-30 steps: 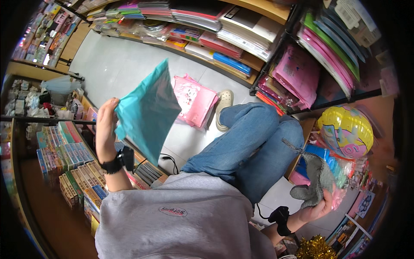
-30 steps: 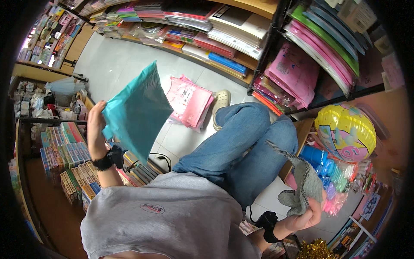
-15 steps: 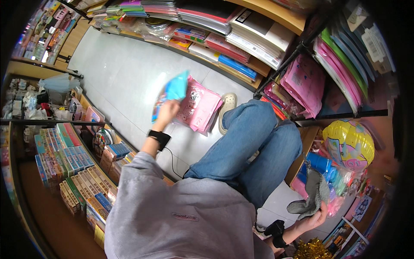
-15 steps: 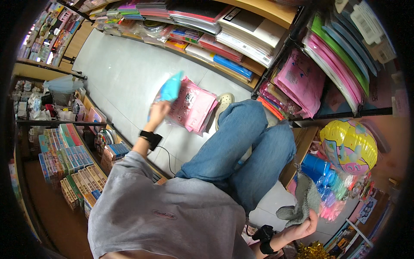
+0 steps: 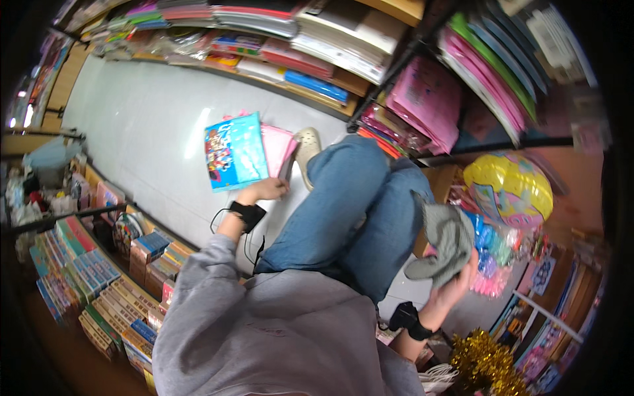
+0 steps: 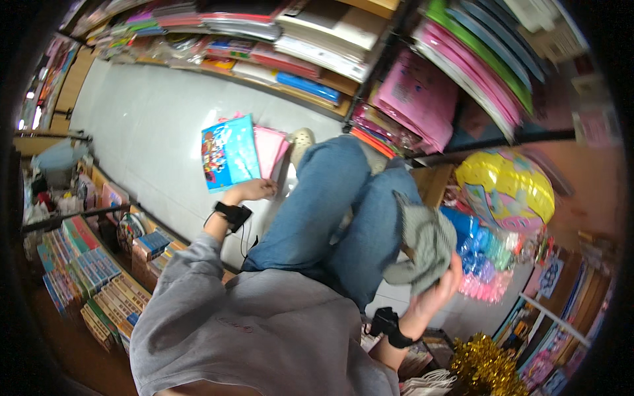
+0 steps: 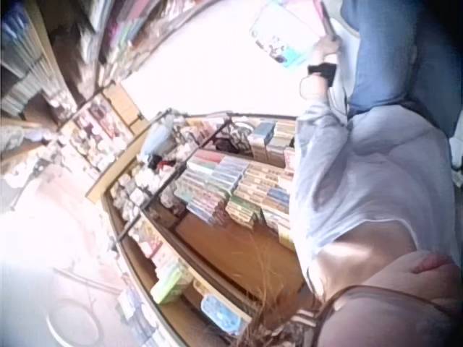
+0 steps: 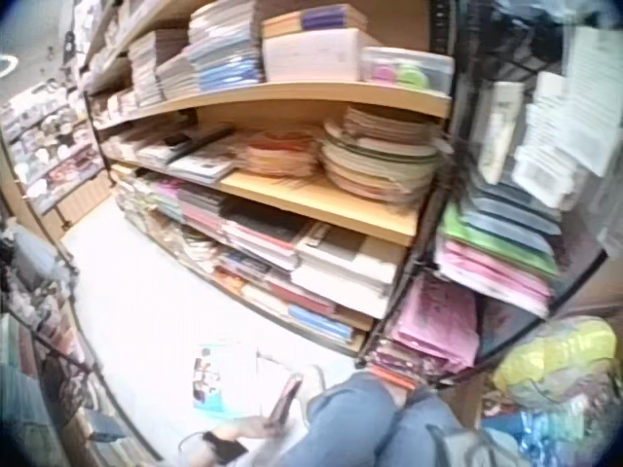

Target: The person wipes the surfaces of several packaged items, including plastic bags and a pouch, with a cloth.

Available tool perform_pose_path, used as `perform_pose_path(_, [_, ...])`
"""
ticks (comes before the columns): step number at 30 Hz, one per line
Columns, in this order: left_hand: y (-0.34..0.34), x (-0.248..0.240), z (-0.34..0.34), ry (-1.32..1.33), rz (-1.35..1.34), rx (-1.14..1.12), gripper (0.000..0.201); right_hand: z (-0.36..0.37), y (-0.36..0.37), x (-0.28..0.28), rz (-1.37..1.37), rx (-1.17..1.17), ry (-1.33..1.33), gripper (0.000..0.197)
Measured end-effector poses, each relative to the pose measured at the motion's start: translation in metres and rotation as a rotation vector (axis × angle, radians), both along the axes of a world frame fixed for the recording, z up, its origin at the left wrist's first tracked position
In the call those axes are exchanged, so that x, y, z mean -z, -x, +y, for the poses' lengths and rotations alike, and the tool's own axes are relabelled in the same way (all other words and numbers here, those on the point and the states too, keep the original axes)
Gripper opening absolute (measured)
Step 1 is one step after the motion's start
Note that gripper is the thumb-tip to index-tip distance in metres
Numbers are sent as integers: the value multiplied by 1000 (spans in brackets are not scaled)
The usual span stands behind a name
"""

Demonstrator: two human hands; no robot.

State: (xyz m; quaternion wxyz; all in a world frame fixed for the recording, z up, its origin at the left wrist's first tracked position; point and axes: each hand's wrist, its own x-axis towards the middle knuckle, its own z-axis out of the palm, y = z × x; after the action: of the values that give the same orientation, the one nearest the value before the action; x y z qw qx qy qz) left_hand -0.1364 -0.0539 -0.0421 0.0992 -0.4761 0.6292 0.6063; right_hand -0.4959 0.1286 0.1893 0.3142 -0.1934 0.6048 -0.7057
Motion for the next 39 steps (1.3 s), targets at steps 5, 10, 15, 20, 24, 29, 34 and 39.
perform_pose_path(5, [39,-193,-44,566,233,-97,33,-48,16,25,-575,-110,240,37])
perform_pose_path(10, [133,-294,-62,-92,1085,-108,37,-99,48,86,-830,-358,477,36])
perform_pose_path(15, [213,-211,-97,-226,787,-358,40,-109,37,88,-891,-323,335,36])
perform_pose_path(20, [251,-105,-132,-258,560,-767,27,-88,46,96,-892,-359,484,36])
perform_pose_path(24, [279,-109,-136,-131,733,-740,26,-90,55,92,-817,-248,334,34])
perform_pose_path(29, [298,-92,-141,321,699,-755,17,-96,58,86,-796,-259,344,34])
perform_pose_path(34, [314,-128,-129,263,961,-736,14,-87,66,101,-709,-270,342,34])
perform_pose_path(39, [289,-138,-114,106,1236,-914,8,-90,62,87,-693,-158,252,35])
